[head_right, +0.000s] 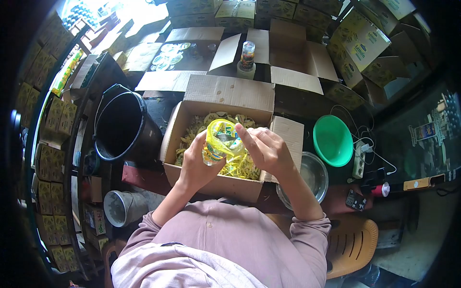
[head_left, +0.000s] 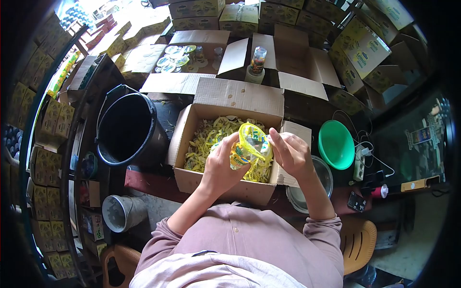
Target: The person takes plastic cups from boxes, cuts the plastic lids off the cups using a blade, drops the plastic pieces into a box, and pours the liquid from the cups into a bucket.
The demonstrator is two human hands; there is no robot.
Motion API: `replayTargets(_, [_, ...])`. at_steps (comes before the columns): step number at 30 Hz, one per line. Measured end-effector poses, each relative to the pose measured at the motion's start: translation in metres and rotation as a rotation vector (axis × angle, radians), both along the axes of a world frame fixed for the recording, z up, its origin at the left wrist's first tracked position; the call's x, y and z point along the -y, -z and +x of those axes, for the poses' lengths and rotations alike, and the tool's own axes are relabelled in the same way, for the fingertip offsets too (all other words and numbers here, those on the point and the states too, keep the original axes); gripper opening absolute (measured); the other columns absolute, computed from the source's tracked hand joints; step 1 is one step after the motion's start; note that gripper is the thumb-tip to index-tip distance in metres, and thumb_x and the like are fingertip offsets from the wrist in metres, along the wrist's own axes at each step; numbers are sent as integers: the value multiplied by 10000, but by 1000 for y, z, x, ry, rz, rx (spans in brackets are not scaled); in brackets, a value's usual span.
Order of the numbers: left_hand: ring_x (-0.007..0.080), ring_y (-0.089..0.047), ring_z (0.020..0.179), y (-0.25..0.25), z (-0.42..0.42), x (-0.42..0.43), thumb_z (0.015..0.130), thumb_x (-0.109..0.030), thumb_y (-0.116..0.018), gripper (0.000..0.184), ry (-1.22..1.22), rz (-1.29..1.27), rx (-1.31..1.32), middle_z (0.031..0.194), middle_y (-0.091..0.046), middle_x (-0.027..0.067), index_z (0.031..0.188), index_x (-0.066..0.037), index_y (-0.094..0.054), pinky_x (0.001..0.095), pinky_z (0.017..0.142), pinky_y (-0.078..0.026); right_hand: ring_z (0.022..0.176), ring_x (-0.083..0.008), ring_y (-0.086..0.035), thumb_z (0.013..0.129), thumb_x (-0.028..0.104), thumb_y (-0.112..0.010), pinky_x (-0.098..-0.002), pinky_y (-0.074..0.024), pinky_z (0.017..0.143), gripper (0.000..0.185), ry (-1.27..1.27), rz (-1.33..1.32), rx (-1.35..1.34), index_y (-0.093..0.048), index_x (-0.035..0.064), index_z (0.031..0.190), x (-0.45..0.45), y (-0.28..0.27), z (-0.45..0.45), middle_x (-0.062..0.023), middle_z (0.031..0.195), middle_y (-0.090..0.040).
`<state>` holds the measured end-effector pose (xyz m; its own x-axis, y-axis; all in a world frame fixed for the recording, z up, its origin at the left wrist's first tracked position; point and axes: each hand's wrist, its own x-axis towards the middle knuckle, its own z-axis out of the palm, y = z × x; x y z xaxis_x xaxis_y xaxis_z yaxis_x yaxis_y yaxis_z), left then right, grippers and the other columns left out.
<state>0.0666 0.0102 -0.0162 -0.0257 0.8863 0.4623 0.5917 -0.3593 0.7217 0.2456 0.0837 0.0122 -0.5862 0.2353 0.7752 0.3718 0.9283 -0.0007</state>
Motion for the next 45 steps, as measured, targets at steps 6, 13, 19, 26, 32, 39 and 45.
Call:
replayTargets(6, [349,-529,944,6,2,1,633,-126,-699,686,-53,42,-119,1069,-506,187,1212,-25,-348,410,769,-463,648,-174,-588,673,-8,-617,-293,-501,609,528,58,-12,27,-473,-35,1181,7,-7,1,-68,681,-578])
replayTargets(13, [339,-530,916,-5,-1,0,635,-125,-688,704,-16,47,-116,1058,-487,176,1230,-37,-322,412,724,-473,645,-168,-585,669,-9,-611,-288,-502,605,523,96,-29,81,-483,-25,1176,10,-9,5,-58,679,-573])
replayTargets(19, [354,-556,870,-2,1,0,648,-109,-673,664,42,0,-18,980,-524,196,1210,-15,-332,415,723,-480,671,-172,-596,663,-16,-614,-298,-513,624,514,24,38,32,-490,-33,1162,5,-6,6,-67,724,-592])
replayTargets(26, [369,-570,855,0,-4,-3,661,-116,-663,611,131,-45,44,964,-537,217,1173,7,-353,401,706,-488,677,-173,-602,666,-13,-610,-301,-513,624,503,-15,3,38,-492,-42,1155,1,-2,8,-78,741,-603])
replayTargets(32, [376,-560,878,2,-8,-3,691,-134,-657,581,156,-104,60,971,-534,225,1159,31,-356,404,746,-469,653,-172,-592,668,-15,-603,-302,-505,606,503,-63,-14,-22,-487,-50,1157,-4,4,2,-73,721,-594])
replayTargets(39, [340,-524,938,10,-10,0,705,-179,-670,574,234,-168,74,1022,-502,216,1136,48,-366,395,798,-424,637,-178,-582,665,-21,-590,-305,-502,600,534,-80,-39,40,-465,-53,1183,-7,3,1,-59,694,-571])
replayTargets(45, [325,-536,906,7,-17,-7,693,-188,-688,579,252,-163,158,995,-508,212,1118,59,-383,379,772,-432,629,-180,-579,671,-17,-587,-304,-503,605,515,-51,2,26,-477,-42,1173,-7,-6,9,-66,685,-564])
